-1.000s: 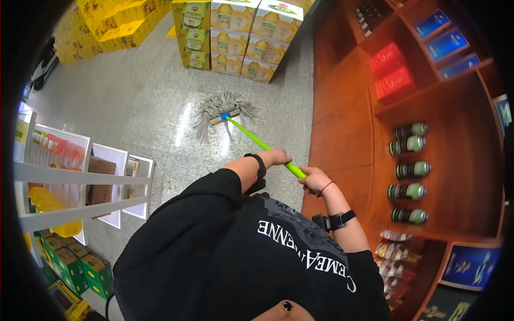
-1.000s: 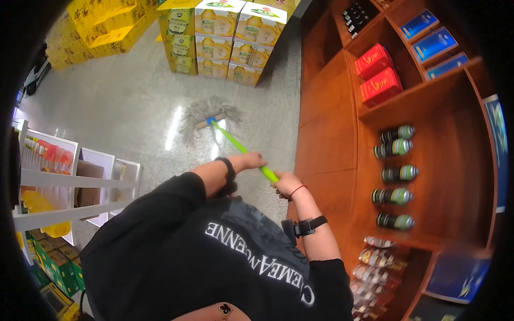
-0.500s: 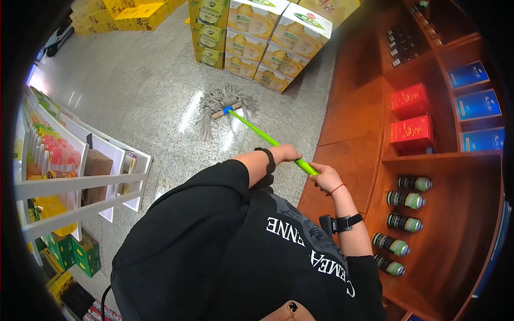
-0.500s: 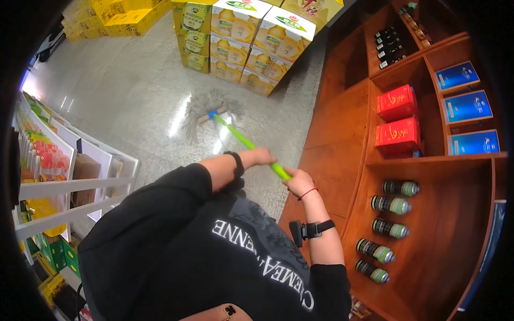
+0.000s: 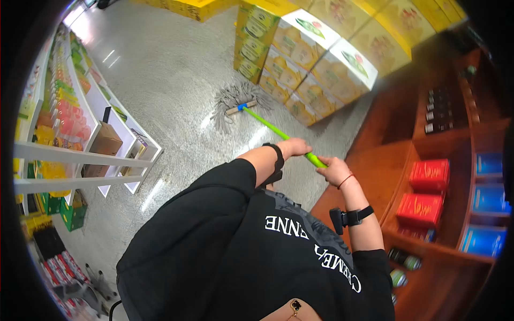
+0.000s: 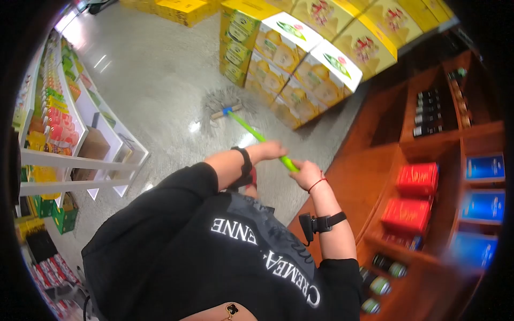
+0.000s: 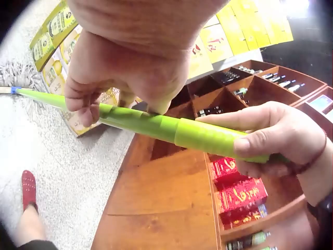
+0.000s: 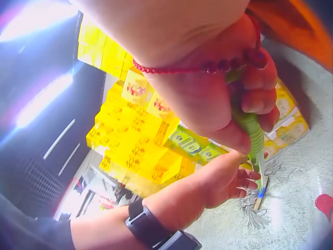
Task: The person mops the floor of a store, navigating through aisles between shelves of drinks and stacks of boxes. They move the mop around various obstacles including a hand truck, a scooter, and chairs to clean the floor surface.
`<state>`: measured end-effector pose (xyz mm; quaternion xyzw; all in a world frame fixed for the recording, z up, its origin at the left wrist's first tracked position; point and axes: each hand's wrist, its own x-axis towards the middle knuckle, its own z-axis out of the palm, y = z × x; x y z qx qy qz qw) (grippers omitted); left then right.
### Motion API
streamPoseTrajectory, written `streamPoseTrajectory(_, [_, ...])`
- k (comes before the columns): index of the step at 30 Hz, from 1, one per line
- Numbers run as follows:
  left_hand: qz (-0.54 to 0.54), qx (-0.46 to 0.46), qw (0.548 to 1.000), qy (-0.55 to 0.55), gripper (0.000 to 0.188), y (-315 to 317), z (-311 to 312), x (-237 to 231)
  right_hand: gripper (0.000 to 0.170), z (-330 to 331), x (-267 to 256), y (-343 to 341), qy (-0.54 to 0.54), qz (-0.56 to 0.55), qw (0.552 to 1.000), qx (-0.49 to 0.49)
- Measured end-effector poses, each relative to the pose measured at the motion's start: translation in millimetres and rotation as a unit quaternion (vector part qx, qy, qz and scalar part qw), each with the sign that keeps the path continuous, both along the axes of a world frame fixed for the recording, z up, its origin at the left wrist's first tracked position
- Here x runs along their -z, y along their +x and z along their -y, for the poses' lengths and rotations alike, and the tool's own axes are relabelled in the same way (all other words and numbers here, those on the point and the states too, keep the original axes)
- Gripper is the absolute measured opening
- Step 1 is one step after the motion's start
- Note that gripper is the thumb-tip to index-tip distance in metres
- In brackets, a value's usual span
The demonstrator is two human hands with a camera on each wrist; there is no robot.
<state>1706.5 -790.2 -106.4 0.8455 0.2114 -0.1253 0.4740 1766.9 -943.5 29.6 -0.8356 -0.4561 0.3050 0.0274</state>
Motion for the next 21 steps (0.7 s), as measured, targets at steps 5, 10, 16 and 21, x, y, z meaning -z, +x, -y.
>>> streamPoseTrajectory(5, [-0.048, -0.023, 0.999, 0.006, 0.051, 34.8, -78.2, 15.2, 0.046, -95.1, 8.5, 50.9, -0.010, 0.014, 0.990, -0.140])
streamPoseTrajectory(10, [-0.070, -0.175, 0.982, 0.020, 0.041, 37.7, -133.1, 8.2, 0.044, -178.9, 21.4, 76.8, -0.039, 0.011, 0.975, -0.219])
streamPoseTrajectory(16, [-0.061, -0.242, 0.967, 0.059, 0.043, 35.3, -193.7, 78.5, 0.043, -251.9, 42.2, 77.8, -0.030, -0.003, 0.955, -0.296])
streamPoseTrajectory(21, [-0.045, -0.356, 0.933, 0.004, 0.044, 9.8, -220.5, 52.6, 0.042, -298.7, 43.7, 64.0, -0.030, 0.002, 0.932, -0.362])
